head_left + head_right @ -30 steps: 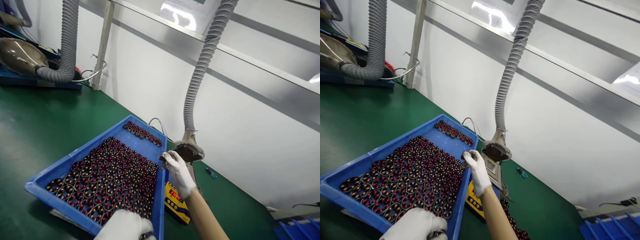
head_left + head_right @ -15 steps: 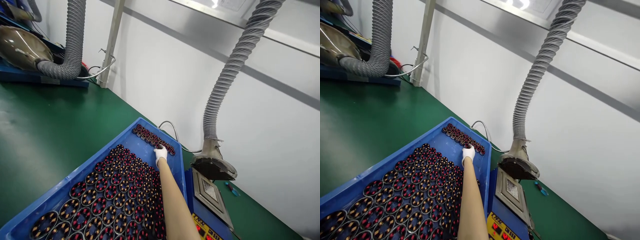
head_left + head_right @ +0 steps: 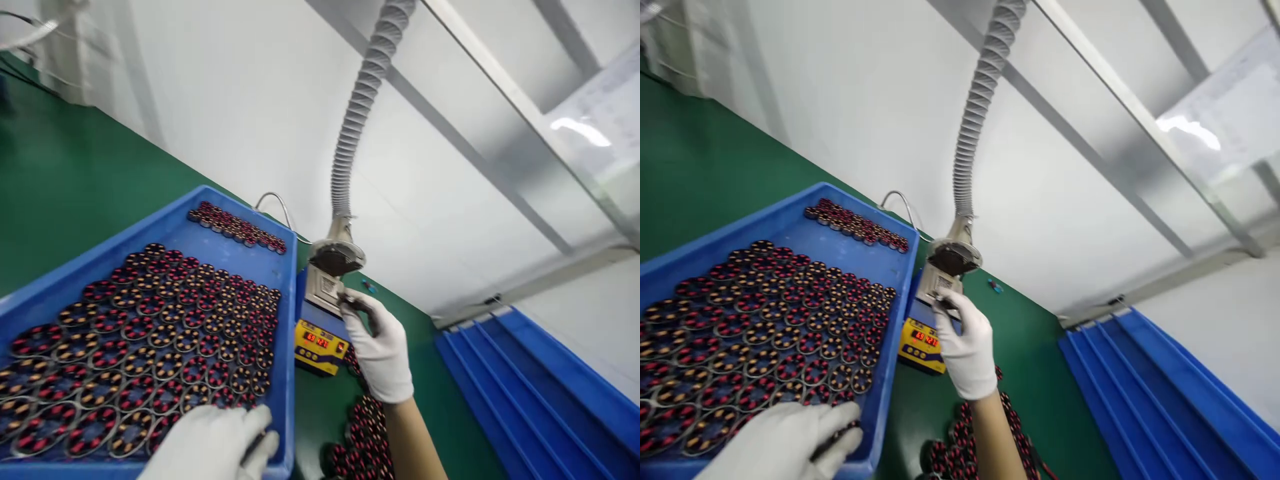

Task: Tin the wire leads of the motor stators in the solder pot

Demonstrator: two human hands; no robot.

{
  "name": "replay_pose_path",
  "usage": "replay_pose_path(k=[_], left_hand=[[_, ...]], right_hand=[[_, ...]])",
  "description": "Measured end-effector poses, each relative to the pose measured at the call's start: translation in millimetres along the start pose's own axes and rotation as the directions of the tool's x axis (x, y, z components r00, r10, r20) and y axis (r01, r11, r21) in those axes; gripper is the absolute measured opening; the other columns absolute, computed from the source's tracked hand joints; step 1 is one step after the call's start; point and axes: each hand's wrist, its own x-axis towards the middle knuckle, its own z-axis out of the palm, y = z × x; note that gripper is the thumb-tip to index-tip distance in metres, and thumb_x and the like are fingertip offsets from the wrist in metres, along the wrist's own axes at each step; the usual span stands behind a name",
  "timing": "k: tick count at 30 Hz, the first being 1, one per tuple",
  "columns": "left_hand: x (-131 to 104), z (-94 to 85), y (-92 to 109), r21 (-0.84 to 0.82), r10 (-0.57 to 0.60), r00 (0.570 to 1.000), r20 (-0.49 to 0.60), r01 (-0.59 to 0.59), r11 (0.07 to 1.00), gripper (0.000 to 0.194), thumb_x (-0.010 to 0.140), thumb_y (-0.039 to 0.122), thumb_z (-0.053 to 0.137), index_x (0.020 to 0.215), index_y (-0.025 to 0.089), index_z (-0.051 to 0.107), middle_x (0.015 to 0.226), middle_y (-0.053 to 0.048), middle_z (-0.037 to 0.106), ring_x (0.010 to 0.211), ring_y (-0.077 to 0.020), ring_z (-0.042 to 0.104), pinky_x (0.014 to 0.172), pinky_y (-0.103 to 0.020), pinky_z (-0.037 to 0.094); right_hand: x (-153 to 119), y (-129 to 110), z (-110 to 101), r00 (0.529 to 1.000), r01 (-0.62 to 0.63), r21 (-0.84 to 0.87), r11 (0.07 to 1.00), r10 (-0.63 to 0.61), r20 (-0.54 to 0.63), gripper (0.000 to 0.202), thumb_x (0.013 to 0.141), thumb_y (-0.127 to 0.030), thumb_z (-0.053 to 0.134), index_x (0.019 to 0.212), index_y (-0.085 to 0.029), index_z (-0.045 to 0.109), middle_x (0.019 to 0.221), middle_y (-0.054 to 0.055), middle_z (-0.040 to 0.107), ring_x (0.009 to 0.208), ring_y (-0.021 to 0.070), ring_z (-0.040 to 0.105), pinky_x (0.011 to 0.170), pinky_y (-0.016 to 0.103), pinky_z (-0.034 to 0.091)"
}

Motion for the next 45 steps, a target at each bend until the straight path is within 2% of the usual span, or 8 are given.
replay_pose_path(k=[4,10,21,23,27,29,38,45], left_hand=[[-1,10.3,-6,0.066,-0.045,0.999,0.000,0.045,0.997,0.037,0.089,0.035,0.033,0.110,0.033,0.063,0.112,-0.001,0.068,0.091,-0.0289,0.066,0.082,-0.045,0.049],[-2,10.5,-3,0.282,-0.043,0.999,-0.020,0.047,0.958,0.044,0.085,0.025,0.032,0.119,0.031,0.060,0.124,-0.001,0.060,0.098,-0.0303,0.064,0.085,-0.045,0.049],[15,-27.1,45,-0.022,-0.059,0.973,-0.225,0.055,0.998,0.040,0.083,0.039,0.040,0.108,0.024,0.067,0.109,-0.005,0.069,0.101,-0.0269,0.064,0.089,-0.039,0.049],[24,-35.5,69,0.051,0.162,0.875,-0.456,-0.156,0.986,0.039,0.080,0.038,0.047,0.114,0.024,0.062,0.111,-0.006,0.068,0.100,-0.0253,0.064,0.086,-0.038,0.051],[40,-41.2,100,0.391,0.519,0.366,-0.773,-0.369,0.843,0.042,0.074,0.022,0.054,0.117,0.021,0.052,0.109,-0.008,0.068,0.094,-0.0220,0.066,0.077,-0.035,0.057],[45,-43.4,100,0.470,0.562,0.227,-0.796,-0.354,0.809,0.039,0.075,0.021,0.054,0.114,0.022,0.050,0.102,-0.008,0.070,0.087,-0.0205,0.067,0.072,-0.031,0.058],[39,-61.6,86,0.238,0.573,0.419,-0.704,-0.622,0.746,0.014,0.090,0.034,0.049,0.097,0.025,0.056,0.087,0.002,0.069,0.079,-0.0114,0.065,0.072,-0.020,0.053],[31,-61.3,86,0.332,0.646,0.441,-0.623,-0.599,0.729,0.015,0.093,0.029,0.044,0.105,0.022,0.050,0.096,-0.002,0.065,0.088,-0.0139,0.060,0.078,-0.026,0.051]], right_hand=[[-45,70,-51,0.955,-0.297,-0.353,0.887,0.272,-0.120,0.021,0.082,-0.026,0.051,0.098,-0.017,0.062,0.105,0.011,0.066,0.099,0.0231,0.061,0.092,0.043,0.045],[-73,142,-31,0.833,-0.484,-0.446,0.753,0.552,0.028,0.017,0.085,-0.030,0.057,0.095,-0.017,0.061,0.104,0.005,0.063,0.093,0.0180,0.060,0.084,0.040,0.048],[-71,77,-57,0.925,-0.332,0.322,0.887,0.372,-0.072,0.036,0.067,-0.049,0.064,0.085,-0.019,0.058,0.088,0.008,0.068,0.083,0.0226,0.064,0.077,0.036,0.051],[-67,48,-53,0.945,-0.216,0.468,0.857,0.304,-0.119,0.050,0.060,-0.052,0.066,0.099,-0.022,0.054,0.100,0.007,0.066,0.087,0.0214,0.064,0.077,0.035,0.052],[-56,-6,-33,0.956,0.018,0.756,0.654,0.211,-0.205,0.046,0.053,-0.041,0.075,0.093,-0.022,0.060,0.089,0.007,0.069,0.077,0.0206,0.065,0.070,0.033,0.054],[-52,-22,-27,0.954,0.075,0.757,0.650,0.174,-0.244,0.031,0.055,-0.029,0.077,0.082,-0.022,0.063,0.083,0.004,0.067,0.076,0.0188,0.064,0.073,0.031,0.053],[-45,-3,-49,0.971,0.218,0.679,0.701,-0.227,-0.077,0.005,0.071,-0.028,0.071,0.074,-0.026,0.072,0.071,0.002,0.059,0.068,0.0161,0.059,0.062,0.026,0.047],[-44,-11,-52,0.998,0.039,0.948,0.317,0.027,-0.050,0.025,0.065,-0.047,0.073,0.062,-0.023,0.068,0.059,-0.001,0.055,0.058,0.0133,0.055,0.055,0.025,0.045]])
